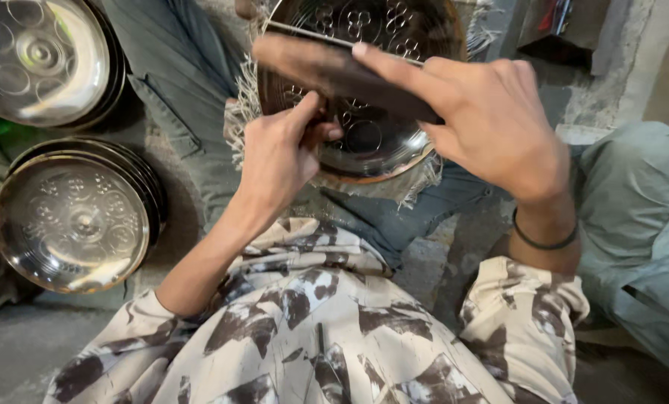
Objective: The person sits on the floor with an embossed brass plate on their lap and decorates it by hammering. They hold a small punch against the plate's surface with one hand and strike it with a wooden mallet held in the other hand, repositioning the punch repeatedly to work pattern details across the plate.
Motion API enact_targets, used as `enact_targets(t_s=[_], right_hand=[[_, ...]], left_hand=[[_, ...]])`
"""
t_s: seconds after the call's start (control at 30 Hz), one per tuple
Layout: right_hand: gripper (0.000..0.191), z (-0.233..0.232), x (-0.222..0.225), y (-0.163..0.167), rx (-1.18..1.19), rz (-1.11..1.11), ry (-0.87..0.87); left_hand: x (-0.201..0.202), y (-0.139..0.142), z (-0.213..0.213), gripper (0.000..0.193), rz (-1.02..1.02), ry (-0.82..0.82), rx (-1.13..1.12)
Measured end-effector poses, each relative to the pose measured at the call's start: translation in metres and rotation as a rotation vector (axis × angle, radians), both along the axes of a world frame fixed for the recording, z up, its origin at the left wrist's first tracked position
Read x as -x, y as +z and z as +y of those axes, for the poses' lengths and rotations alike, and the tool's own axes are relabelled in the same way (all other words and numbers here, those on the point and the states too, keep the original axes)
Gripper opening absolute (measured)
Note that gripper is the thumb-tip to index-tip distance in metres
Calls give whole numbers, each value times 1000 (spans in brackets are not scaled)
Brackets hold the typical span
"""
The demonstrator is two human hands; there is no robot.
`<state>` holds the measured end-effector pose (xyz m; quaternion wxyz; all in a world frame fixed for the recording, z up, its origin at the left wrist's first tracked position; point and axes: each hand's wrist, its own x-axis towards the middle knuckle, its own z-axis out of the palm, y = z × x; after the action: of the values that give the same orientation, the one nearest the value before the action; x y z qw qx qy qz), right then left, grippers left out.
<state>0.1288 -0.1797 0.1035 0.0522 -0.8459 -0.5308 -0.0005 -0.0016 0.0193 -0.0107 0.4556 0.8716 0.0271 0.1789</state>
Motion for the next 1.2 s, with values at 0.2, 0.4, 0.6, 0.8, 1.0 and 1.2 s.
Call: enact_targets(t_s=[0.2,0.4,0.6,0.8,1.0,1.2], right_hand=[[63,-30,36,-34,-476,182,-229],[63,-54,93,-103,-825,416,-575],[70,-52,133,-138,-1175,733,-814],[68,-64,135,-138,-857,181,-799],[72,-58,140,-136,-1069,168,-975],[64,-51,144,-137,-821,135,-835]], left_hand=[[-14,20,29,27,-27,-266,143],[-60,25,36,34,20,-784,122],[-92,36,26,33,117,-1065,-132],[-100,43,16,27,136,-1177,-225],[-100,46,10,22,131,-1200,-340],[-95,44,14,22,112,-1168,-394]])
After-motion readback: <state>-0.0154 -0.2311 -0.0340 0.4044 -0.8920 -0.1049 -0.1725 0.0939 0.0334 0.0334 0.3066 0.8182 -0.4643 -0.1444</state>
